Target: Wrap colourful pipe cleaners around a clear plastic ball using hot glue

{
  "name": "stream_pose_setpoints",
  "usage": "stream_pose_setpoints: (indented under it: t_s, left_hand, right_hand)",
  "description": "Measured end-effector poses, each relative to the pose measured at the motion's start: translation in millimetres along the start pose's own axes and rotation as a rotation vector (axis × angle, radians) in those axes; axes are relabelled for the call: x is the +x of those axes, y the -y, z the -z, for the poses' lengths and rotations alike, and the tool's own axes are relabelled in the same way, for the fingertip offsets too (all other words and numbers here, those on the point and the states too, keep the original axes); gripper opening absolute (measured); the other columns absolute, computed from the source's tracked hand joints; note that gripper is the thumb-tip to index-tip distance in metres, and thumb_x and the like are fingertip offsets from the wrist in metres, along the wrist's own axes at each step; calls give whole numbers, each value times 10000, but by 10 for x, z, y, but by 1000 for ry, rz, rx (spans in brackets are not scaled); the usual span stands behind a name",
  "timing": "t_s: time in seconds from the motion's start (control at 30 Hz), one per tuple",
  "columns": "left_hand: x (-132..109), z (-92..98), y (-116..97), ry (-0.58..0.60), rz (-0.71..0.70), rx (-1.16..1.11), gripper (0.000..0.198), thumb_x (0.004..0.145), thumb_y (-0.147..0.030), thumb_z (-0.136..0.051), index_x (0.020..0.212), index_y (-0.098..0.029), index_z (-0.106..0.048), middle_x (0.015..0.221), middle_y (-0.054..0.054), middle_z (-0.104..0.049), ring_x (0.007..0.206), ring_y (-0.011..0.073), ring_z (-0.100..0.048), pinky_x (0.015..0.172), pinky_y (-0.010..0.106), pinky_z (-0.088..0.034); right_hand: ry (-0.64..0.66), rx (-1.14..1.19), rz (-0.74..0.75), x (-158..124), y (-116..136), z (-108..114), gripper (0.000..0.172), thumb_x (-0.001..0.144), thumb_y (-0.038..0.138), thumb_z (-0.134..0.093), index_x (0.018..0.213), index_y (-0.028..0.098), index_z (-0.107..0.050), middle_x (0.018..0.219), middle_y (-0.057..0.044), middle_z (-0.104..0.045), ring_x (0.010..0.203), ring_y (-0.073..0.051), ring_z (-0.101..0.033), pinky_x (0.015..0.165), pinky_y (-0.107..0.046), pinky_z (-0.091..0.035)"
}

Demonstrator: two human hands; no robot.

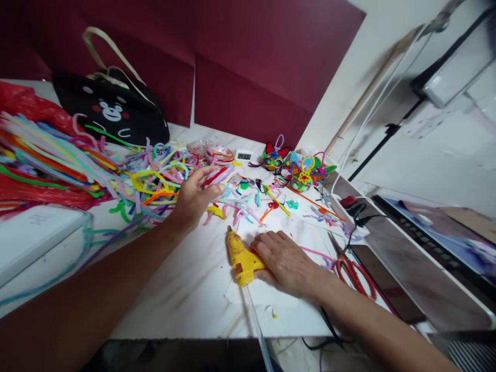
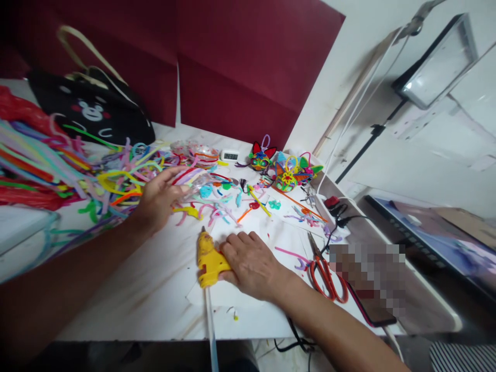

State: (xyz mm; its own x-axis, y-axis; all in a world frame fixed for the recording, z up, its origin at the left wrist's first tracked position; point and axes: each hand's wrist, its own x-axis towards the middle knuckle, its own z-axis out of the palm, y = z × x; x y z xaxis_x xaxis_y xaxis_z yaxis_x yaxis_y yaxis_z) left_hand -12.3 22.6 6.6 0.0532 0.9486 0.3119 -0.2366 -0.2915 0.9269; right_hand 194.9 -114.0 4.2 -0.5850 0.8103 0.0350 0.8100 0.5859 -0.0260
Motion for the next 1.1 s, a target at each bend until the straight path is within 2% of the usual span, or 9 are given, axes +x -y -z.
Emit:
stream_pose_setpoints:
  t_s: [0.13,0.23,0.33,0.43,0.57,0.7,0.87,0.97,1.1]
  left_hand:
    - [4,2,-17,-8,-5,4,542,644,-305,-711,1163,-176,-618,1073,44,-730,946,232,-673,750,271,-532]
    - [17,18,-14,-16,-12,15,553,637,-310,-708,1165,-175,-613,1102,48,-722,959,237,-668,750,273,-530]
    - [39,44,1,-22,-14,10,574,642,-313,-705,1188,-169,-600,1123,58,-711,946,229,-663,741,268,-525]
    - [59,61,4,-23,-4,-10,576,646,-314,-701,1192,-163,-595,1076,57,-713,901,213,-658,728,268,-521]
    - [73,60,-11,-43,-5,-14,544,625,-318,-710,1135,-160,-607,1092,58,-698,929,220,-651,739,276,-516]
    - [76,56,-16,-56,-7,-13,545,626,-326,-712,1133,-160,-598,1091,60,-694,909,208,-647,731,264,-508]
    - [62,54,-26,-44,-19,-5,556,625,-327,-712,1144,-161,-603,1057,51,-706,905,214,-650,741,268,-509]
    - [49,51,-35,-46,-5,26,573,619,-335,-709,1154,-159,-604,1050,53,-711,936,235,-655,753,280,-516]
    - [18,46,-39,4,20,38,598,610,-361,-742,1153,-157,-599,1058,63,-714,928,245,-662,754,298,-524]
  right_hand:
    - [-9,255,51,16,-86,227,396,917,386,-614,1205,115,-589,1217,-160,-615,1104,-259,-580,951,-384,-463]
    - [-136,362,-104,214,-220,336,253,934,242,-564,1156,134,-619,1166,-128,-651,1020,-200,-630,889,-316,-489]
    - [-170,242,-337,578,-364,296,193,912,203,-574,1070,143,-668,1094,-114,-680,906,-186,-644,811,-291,-478]
    - [-173,229,-396,942,-453,186,182,899,212,-585,1026,134,-690,1067,-139,-693,896,-215,-648,786,-305,-466]
    - [-208,280,-443,1185,-519,92,91,828,133,-602,787,139,-684,912,-134,-722,837,-228,-647,772,-322,-453]
    - [-353,448,-473,1144,-655,115,91,793,141,-597,712,162,-633,784,-87,-708,763,-207,-645,732,-313,-460]
    - [-507,813,-458,916,-801,257,261,809,427,-611,718,190,-550,620,-29,-640,577,-162,-615,571,-285,-487]
    - [-568,995,-429,779,-791,339,415,708,586,-668,747,198,-528,609,-13,-617,499,-142,-569,506,-291,-481]
    - [-626,1136,-393,608,-684,396,436,659,566,-722,784,189,-544,665,4,-609,468,-84,-475,460,-238,-398]
